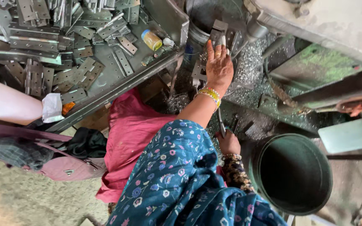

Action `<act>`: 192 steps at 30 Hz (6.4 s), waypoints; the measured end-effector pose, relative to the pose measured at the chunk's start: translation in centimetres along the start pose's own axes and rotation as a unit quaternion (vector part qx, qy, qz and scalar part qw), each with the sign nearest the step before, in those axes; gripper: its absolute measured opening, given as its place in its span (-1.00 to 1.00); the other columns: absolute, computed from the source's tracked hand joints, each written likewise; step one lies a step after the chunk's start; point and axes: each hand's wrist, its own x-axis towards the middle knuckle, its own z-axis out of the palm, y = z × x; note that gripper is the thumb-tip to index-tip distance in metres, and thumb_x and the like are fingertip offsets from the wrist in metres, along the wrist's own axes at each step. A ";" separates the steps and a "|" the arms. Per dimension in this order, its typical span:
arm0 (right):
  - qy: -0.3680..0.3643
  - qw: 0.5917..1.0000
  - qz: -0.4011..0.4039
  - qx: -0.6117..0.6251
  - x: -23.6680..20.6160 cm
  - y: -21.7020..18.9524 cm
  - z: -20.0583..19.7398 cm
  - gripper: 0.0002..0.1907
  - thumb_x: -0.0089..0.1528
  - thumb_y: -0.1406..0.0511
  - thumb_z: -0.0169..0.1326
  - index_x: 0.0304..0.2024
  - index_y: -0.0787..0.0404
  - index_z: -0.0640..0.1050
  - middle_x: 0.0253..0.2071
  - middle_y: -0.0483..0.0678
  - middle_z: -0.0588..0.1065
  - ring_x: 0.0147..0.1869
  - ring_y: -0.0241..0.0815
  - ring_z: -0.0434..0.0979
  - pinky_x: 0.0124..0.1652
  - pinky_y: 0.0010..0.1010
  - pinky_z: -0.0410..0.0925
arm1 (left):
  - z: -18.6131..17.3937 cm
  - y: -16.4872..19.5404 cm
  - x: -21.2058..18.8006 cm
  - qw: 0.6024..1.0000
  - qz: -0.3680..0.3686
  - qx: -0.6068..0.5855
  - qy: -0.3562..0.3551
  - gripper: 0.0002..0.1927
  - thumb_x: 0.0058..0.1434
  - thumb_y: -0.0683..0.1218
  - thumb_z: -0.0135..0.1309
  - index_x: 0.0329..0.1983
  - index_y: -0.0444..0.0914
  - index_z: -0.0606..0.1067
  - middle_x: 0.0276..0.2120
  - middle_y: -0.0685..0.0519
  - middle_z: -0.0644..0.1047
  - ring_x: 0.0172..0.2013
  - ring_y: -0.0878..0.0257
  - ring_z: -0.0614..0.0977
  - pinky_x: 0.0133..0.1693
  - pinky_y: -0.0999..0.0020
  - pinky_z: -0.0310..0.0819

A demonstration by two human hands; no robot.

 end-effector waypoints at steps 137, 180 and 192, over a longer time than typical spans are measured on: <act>0.212 0.957 -0.111 0.163 -2.3 -9.2 -15.2 -0.77 0.30 0.21 0.18 -0.09 0.21 0.57 -0.25 0.00 0.62 -0.21 -0.08 0.65 -0.20 -0.24 0.41 | -6.0 3.6 -1.9 0.996 0.052 -0.065 0.023 -0.85 0.29 -0.06 0.07 -0.15 -0.16 0.58 0.01 -0.03 0.52 0.13 0.09 0.46 0.19 0.07 0.23; -0.044 0.998 -0.036 -0.018 1.0 0.8 -4.6 -0.56 0.23 -0.04 0.12 -0.15 0.17 0.56 -0.26 0.19 0.61 -0.12 0.29 0.62 -0.17 0.10 0.41 | -3.5 -0.8 -1.3 0.996 0.051 0.032 -0.064 -0.66 0.35 -0.11 -0.11 0.07 -0.26 0.59 0.35 -0.10 0.35 0.45 0.00 0.23 0.44 -0.19 -0.38; -0.075 0.994 0.004 -0.076 1.0 -1.3 -7.0 -0.45 0.24 -0.15 0.12 -0.12 0.18 0.55 -0.21 0.25 0.59 -0.09 0.31 0.61 -0.13 0.10 0.42 | -2.9 -0.5 -0.3 0.995 -0.003 -0.025 -0.099 -0.60 0.40 -0.09 -0.19 0.22 -0.28 0.47 0.38 -0.13 0.33 0.46 0.04 0.16 0.43 -0.18 -0.53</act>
